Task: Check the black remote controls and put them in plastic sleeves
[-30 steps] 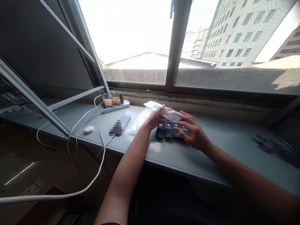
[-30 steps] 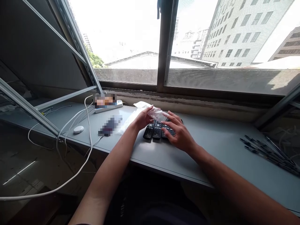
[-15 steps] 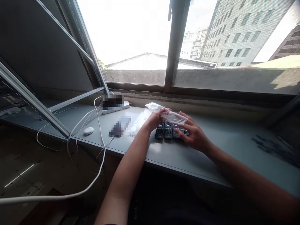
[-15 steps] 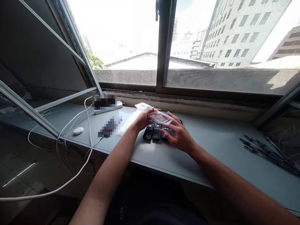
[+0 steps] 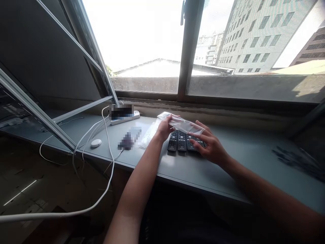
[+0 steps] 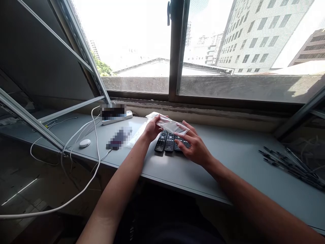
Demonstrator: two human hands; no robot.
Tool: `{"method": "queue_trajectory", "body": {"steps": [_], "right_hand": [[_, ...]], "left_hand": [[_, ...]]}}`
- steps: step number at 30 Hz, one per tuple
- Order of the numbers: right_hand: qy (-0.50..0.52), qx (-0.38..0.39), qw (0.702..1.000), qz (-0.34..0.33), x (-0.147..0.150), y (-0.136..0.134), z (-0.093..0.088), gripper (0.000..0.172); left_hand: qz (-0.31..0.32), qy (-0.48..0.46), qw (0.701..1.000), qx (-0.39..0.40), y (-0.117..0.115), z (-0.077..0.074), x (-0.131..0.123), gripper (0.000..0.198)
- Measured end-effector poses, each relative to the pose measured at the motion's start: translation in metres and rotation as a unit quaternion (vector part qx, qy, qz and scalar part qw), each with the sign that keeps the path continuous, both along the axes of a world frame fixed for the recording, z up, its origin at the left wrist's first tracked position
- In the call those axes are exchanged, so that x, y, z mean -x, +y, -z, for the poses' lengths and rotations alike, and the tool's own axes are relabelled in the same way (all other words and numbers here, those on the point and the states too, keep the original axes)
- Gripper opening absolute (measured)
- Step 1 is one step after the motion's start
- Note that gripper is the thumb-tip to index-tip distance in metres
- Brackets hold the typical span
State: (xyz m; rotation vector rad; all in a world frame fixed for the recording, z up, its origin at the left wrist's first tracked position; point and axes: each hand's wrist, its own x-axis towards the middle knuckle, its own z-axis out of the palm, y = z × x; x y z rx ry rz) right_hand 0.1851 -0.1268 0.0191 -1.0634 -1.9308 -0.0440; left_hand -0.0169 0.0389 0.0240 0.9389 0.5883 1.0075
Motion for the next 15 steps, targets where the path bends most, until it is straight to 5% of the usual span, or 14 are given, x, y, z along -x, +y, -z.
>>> {"method": "queue_trajectory", "body": {"steps": [15], "right_hand": [[0.008,0.002,1.000,-0.023,0.0004,-0.0018,-0.0021,0.034]], "left_hand": [[-0.136,-0.082,0.986,0.047,0.0058,-0.0013,0.0065,0.046]]}}
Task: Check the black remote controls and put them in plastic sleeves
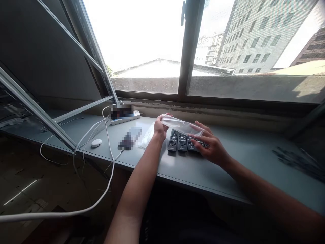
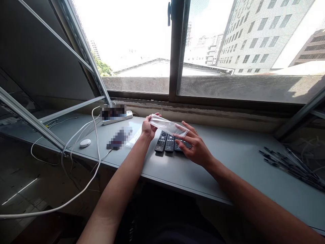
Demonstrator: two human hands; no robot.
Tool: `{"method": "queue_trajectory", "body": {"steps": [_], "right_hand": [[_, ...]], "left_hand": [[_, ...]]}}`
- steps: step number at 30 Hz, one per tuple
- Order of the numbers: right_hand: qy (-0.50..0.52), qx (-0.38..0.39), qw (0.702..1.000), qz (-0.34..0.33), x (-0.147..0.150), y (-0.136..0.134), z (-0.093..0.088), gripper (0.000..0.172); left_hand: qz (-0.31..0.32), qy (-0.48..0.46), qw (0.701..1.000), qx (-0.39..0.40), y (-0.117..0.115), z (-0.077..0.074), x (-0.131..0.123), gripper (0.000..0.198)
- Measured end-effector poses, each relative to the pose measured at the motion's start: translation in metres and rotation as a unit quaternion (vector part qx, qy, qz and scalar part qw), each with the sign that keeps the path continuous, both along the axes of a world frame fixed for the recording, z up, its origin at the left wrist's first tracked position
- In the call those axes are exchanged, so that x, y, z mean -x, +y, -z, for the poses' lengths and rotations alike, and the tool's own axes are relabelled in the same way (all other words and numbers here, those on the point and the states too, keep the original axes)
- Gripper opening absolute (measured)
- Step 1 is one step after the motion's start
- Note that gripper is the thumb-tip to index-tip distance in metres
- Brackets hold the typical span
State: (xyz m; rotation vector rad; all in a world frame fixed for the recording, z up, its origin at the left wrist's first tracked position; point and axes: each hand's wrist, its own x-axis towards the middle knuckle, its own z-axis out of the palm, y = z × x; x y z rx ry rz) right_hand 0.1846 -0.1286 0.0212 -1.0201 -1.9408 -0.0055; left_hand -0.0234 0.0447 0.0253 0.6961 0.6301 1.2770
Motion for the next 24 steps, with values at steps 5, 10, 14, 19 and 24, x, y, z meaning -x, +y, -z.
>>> {"method": "queue_trajectory", "body": {"steps": [5,10,14,19,24], "right_hand": [[-0.004,0.004,1.000,0.000,0.000,0.000,0.000,0.033],[0.003,0.013,1.000,0.018,0.002,-0.002,0.000,0.034],[0.004,0.010,1.000,0.019,0.004,-0.003,0.000,0.039],[-0.010,0.024,1.000,0.012,0.004,-0.002,0.002,0.046],[-0.025,0.029,0.999,0.014,0.004,-0.001,0.003,0.060]], "left_hand": [[-0.021,-0.005,1.000,0.009,0.002,0.000,0.002,0.043],[-0.019,-0.016,1.000,0.005,0.002,0.000,0.004,0.040],[0.041,-0.010,0.999,-0.014,-0.007,-0.003,-0.002,0.039],[0.229,0.033,0.970,-0.080,-0.024,-0.006,-0.012,0.039],[0.279,0.015,0.955,-0.098,-0.028,-0.002,-0.016,0.026]]}}
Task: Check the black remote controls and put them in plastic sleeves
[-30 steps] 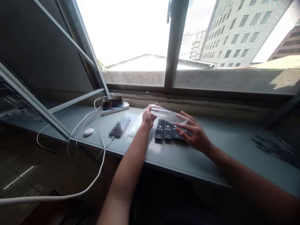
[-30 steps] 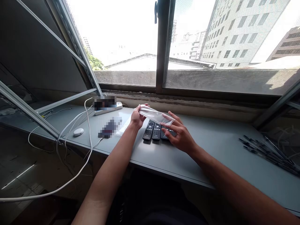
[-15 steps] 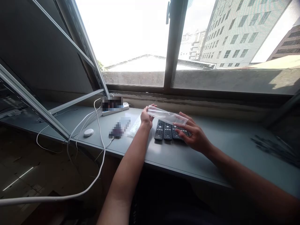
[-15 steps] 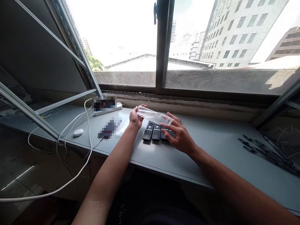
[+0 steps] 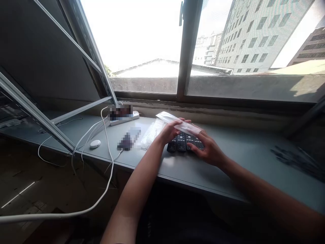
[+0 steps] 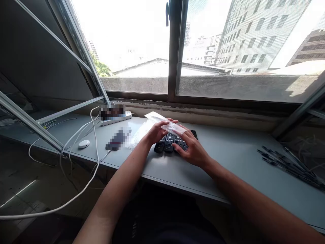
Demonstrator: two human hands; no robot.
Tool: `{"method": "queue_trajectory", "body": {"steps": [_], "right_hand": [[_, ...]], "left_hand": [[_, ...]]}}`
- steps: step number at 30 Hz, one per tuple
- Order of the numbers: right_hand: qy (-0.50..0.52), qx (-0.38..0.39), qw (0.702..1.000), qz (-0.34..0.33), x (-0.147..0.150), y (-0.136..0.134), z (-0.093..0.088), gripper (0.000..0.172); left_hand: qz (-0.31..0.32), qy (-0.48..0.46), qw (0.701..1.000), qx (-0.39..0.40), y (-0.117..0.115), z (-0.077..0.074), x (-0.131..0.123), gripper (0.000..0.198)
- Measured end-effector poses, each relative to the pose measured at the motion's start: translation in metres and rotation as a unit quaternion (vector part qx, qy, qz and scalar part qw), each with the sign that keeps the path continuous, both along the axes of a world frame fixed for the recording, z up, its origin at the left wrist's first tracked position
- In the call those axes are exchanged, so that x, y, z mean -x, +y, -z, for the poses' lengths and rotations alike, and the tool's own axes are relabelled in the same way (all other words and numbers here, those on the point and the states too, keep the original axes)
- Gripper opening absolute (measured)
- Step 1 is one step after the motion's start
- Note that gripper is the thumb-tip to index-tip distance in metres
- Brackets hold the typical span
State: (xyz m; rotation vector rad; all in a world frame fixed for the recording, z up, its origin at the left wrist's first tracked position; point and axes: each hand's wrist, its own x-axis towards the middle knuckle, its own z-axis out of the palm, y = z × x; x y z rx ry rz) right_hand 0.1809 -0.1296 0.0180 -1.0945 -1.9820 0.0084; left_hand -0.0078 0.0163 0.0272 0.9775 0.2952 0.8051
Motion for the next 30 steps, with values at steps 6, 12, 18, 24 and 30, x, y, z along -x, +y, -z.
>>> {"method": "queue_trajectory", "body": {"steps": [6,12,18,24,30], "right_hand": [[-0.014,0.014,1.000,-0.005,0.001,0.001,0.001,0.066],[-0.020,0.028,0.999,-0.010,0.001,0.001,0.004,0.060],[0.007,-0.021,0.999,0.029,-0.009,0.006,-0.002,0.057],[-0.068,0.032,0.972,0.221,-0.058,0.033,0.028,0.049],[-0.124,0.189,0.920,0.321,-0.099,0.048,0.058,0.055]], "left_hand": [[-0.009,0.003,1.000,0.004,0.002,0.002,0.001,0.031],[-0.063,0.016,0.998,0.016,0.004,0.005,-0.001,0.027],[-0.144,-0.036,0.984,0.102,0.014,0.000,0.004,0.023],[-0.233,-0.084,0.956,0.154,0.020,-0.005,0.012,0.015],[-0.249,-0.083,0.952,0.159,0.019,-0.005,0.012,0.018]]}}
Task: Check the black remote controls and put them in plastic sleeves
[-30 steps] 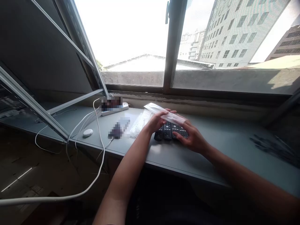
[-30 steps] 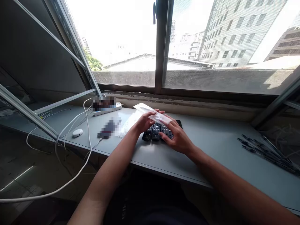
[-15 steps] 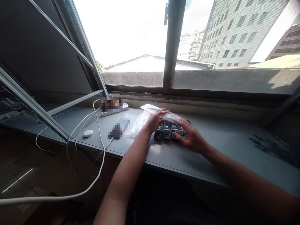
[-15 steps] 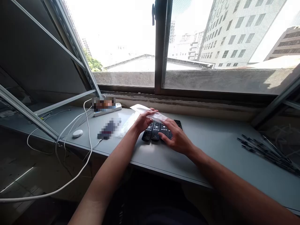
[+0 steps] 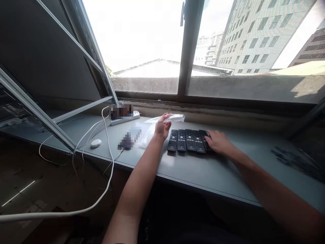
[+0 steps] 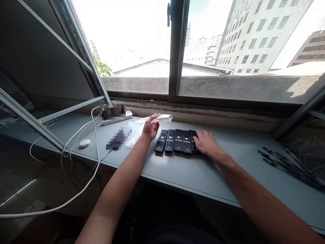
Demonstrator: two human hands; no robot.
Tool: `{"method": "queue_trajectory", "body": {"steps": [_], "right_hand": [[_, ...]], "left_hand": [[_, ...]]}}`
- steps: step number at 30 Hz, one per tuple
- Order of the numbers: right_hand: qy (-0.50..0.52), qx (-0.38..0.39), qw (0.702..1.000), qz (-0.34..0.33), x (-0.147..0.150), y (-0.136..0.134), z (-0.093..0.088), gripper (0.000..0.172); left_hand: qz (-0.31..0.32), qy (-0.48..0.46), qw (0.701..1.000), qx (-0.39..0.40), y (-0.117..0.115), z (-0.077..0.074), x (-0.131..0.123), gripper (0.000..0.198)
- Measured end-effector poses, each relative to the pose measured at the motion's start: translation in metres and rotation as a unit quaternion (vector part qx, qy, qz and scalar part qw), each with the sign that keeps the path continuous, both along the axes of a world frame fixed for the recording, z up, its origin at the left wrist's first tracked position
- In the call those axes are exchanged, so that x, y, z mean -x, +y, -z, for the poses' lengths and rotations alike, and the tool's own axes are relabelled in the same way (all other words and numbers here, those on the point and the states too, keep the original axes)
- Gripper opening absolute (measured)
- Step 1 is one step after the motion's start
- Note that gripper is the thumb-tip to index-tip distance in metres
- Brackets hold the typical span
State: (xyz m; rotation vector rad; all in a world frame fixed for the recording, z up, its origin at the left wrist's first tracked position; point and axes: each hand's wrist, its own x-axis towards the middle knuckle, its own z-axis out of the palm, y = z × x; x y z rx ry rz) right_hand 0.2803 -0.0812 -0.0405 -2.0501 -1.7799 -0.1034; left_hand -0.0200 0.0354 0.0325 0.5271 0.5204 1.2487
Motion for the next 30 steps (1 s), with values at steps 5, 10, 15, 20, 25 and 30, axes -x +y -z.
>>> {"method": "queue_trajectory", "body": {"steps": [5,10,15,20,25,30], "right_hand": [[0.019,0.046,0.999,0.003,-0.003,0.000,-0.017,0.056],[0.104,0.107,0.989,0.015,0.010,-0.008,-0.037,0.063],[0.120,0.130,0.983,0.040,0.015,-0.011,-0.051,0.052],[0.134,0.110,0.983,0.058,0.013,-0.013,-0.062,0.030],[0.448,0.080,0.888,0.064,0.027,-0.021,-0.075,0.027],[0.696,0.062,0.714,-0.049,0.044,-0.028,-0.085,0.017]], "left_hand": [[0.019,0.006,1.000,-0.010,-0.001,0.000,0.000,0.015],[0.028,0.013,0.999,-0.015,-0.002,0.000,-0.002,0.025],[0.034,0.013,0.999,-0.016,-0.002,0.000,-0.002,0.025],[0.041,0.014,0.999,-0.023,-0.001,0.003,-0.002,0.027],[0.043,0.014,0.999,-0.030,0.000,0.005,-0.003,0.022],[0.042,0.014,0.998,-0.033,-0.002,0.004,-0.003,0.019]]}}
